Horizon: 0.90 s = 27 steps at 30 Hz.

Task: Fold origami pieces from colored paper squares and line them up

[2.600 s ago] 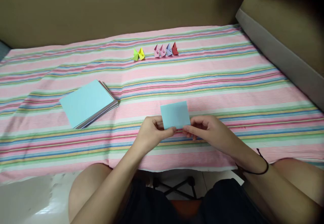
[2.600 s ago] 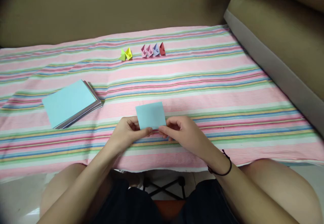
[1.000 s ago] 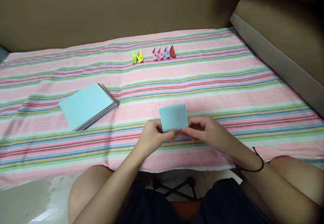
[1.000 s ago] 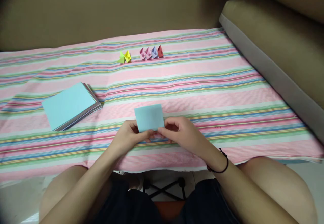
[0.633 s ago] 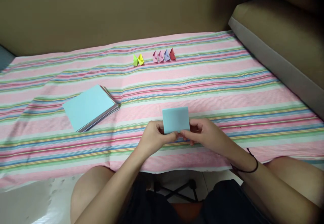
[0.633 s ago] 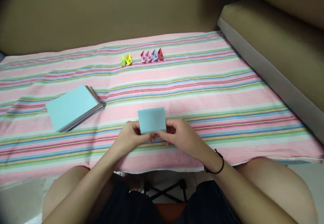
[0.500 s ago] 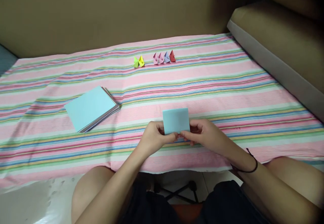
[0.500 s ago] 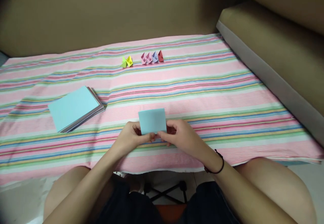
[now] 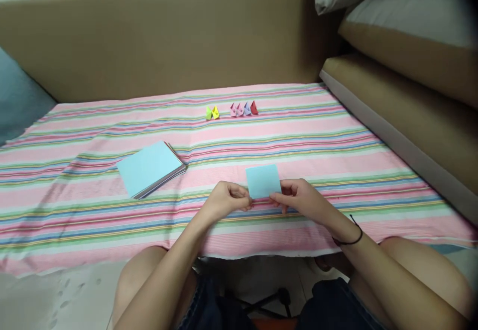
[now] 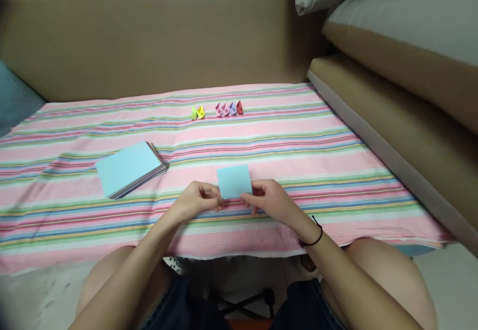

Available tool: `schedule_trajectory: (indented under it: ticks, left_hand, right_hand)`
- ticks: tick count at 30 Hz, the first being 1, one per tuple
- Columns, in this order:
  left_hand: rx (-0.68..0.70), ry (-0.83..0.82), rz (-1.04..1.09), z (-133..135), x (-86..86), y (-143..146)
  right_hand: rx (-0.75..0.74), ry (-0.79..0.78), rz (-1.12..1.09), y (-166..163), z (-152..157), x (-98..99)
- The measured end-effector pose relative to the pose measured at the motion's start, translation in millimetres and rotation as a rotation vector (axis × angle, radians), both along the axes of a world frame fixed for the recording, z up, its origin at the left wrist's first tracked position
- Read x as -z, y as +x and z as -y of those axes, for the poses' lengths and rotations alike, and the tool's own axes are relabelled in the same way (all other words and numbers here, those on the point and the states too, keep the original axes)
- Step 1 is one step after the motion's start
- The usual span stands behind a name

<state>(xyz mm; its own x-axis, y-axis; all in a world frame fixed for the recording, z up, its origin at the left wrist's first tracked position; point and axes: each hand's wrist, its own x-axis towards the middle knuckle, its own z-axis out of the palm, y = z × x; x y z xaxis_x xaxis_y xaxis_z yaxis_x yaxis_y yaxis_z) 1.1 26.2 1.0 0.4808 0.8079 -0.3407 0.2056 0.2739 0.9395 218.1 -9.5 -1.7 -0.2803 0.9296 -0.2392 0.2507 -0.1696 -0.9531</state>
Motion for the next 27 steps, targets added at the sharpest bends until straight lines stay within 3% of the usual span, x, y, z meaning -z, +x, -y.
schedule_trajectory:
  ticks: [8,15,23,27]
  left_hand:
    - [-0.039,-0.002,0.048,-1.2,2.9,-5.9]
    - [-0.109,0.022,0.064,-3.8,-1.1,-22.6]
    - [-0.180,0.161,0.192,11.4,3.4,3.5]
    - [-0.264,0.271,0.169,5.4,1.8,-3.0]
  right_hand:
    - [-0.002,0.050,-0.037,-7.4,0.3,6.2]
    - [0.088,0.106,-0.068,2.0,-0.4,6.0]
    - [0.001,0.127,-0.082,-15.4,5.6,7.4]
    - [0.052,0.152,-0.093,-3.1,4.1,2.2]
